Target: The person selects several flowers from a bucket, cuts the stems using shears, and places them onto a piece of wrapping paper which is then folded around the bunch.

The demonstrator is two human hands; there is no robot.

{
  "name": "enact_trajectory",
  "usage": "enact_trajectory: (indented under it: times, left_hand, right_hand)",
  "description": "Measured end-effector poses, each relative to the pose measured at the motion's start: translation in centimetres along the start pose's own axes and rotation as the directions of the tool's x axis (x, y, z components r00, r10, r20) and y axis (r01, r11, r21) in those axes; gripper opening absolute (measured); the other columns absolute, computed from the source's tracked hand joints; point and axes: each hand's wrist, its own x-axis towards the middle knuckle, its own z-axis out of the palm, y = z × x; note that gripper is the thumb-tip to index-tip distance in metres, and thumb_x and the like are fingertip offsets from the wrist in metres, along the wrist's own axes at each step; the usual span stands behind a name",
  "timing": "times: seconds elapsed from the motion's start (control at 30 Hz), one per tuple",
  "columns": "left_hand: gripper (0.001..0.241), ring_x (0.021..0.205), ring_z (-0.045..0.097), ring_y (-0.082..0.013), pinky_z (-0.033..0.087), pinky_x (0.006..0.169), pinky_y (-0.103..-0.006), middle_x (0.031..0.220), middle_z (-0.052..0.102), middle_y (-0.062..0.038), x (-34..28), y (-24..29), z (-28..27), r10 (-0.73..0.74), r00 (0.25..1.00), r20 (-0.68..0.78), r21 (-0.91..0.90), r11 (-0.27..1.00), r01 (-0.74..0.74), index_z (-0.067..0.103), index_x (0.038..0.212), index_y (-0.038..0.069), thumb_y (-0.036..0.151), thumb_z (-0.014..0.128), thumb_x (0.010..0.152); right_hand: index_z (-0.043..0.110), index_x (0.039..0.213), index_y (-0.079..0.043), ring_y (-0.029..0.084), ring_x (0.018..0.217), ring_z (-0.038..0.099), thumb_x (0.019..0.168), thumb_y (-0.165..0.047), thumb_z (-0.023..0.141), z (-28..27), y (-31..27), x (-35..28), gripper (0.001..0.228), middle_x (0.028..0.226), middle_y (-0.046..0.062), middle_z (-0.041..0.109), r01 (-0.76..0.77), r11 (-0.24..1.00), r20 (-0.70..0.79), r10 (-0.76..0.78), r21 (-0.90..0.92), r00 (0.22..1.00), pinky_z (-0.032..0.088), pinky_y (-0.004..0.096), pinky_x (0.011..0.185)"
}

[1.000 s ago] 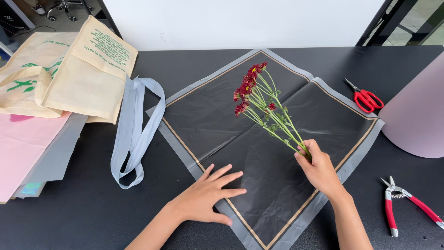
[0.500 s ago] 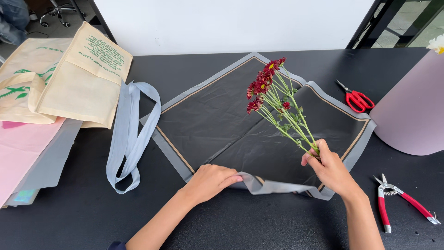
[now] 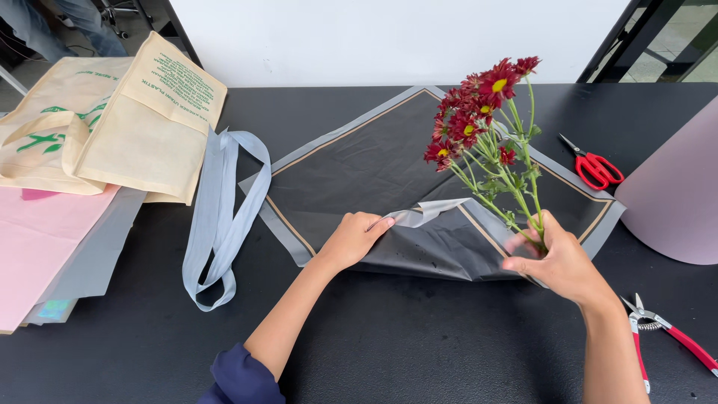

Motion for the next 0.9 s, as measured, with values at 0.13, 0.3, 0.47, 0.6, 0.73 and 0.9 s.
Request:
enact_trajectory:
  times: [0.13, 0.3, 0.47, 0.6, 0.73, 0.9]
  left_hand:
    - [0.058, 0.057, 0.025, -0.0109, 0.024, 0.067, -0.023, 0.056, 0.02, 0.002, -1.6, 3.4, -3.7, 0.005, 0.999, 0.047, 0.059, 0.998, -0.008, 0.023, 0.068, 0.015, 0.055, 0.045, 0.103]
    - [0.054, 0.11, 0.064, -0.0102, 0.041, 0.099, -0.0277, 0.111, 0.075, 0.003, -4.0, 1.6, -8.4, -0.23, 0.964, 0.136, 0.007, 0.973, 0.231, 0.071, 0.113, 0.021, 0.06, 0.053, 0.08]
    - [0.016, 0.092, 0.063, -0.0079, 0.044, 0.089, -0.0249, 0.095, 0.072, 0.006, -4.2, -4.3, -8.3, -0.077, 0.989, 0.126, 0.002, 0.997, 0.077, 0.068, 0.092, 0.015, 0.03, 0.066, 0.091]
    - [0.025, 0.068, 0.047, -0.013, 0.038, 0.07, -0.028, 0.072, 0.057, 0.0, -3.8, -3.9, -8.2, -0.117, 0.992, 0.041, 0.125, 0.986, 0.111, 0.046, 0.087, 0.013, 0.03, 0.054, 0.103]
    - [0.025, 0.057, 0.04, -0.0148, 0.035, 0.065, -0.0293, 0.056, 0.049, -0.002, -2.6, -4.5, -8.4, -0.11, 0.993, 0.041, 0.252, 0.963, 0.096, 0.043, 0.09, 0.014, 0.032, 0.05, 0.106]
    - [0.02, 0.061, 0.041, -0.0158, 0.035, 0.064, -0.0306, 0.062, 0.052, -0.002, -1.4, -5.6, -8.6, -0.131, 0.989, -0.07, 0.252, 0.957, 0.145, 0.049, 0.096, 0.013, 0.032, 0.05, 0.105]
  right_hand:
    - [0.021, 0.087, -0.012, 0.01, 0.08, 0.049, 0.083, -0.011, 0.083, -0.5, -1.1, 1.4, 0.062, 0.084, 0.002, 0.035, 0.183, 0.96, -0.102, -0.208, -0.212, 0.973, 0.028, 0.023, 0.074]
    - [0.018, 0.087, -0.011, 0.016, 0.085, 0.037, 0.089, -0.008, 0.076, -1.5, -3.8, 3.8, 0.059, 0.072, 0.006, 0.067, 0.141, 0.96, -0.095, -0.168, -0.243, 0.981, 0.028, 0.025, 0.113]
    - [0.022, 0.086, -0.011, 0.009, 0.113, 0.053, 0.088, -0.01, 0.078, -1.3, -3.7, 8.6, 0.057, 0.083, 0.009, 0.076, 0.201, 0.955, -0.093, -0.225, -0.217, 0.97, 0.037, 0.034, 0.12]
    - [0.016, 0.087, -0.009, 0.017, 0.077, 0.033, 0.09, -0.017, 0.078, -1.1, -5.8, 8.4, 0.063, 0.091, 0.007, 0.078, 0.109, 0.949, -0.116, -0.149, -0.295, 0.982, 0.028, 0.029, 0.068]
    - [0.024, 0.088, -0.008, 0.022, 0.075, 0.044, 0.088, -0.039, 0.078, -3.3, -4.0, 9.5, 0.062, 0.098, -0.002, 0.079, 0.056, 0.869, -0.159, -0.152, -0.491, 0.975, 0.032, 0.037, 0.066]
    - [0.017, 0.088, -0.01, 0.011, 0.095, 0.067, 0.094, -0.015, 0.074, -6.3, 0.2, 10.1, 0.057, 0.082, 0.008, 0.072, 0.187, 0.916, -0.148, -0.253, -0.355, 0.956, 0.038, 0.032, 0.109]
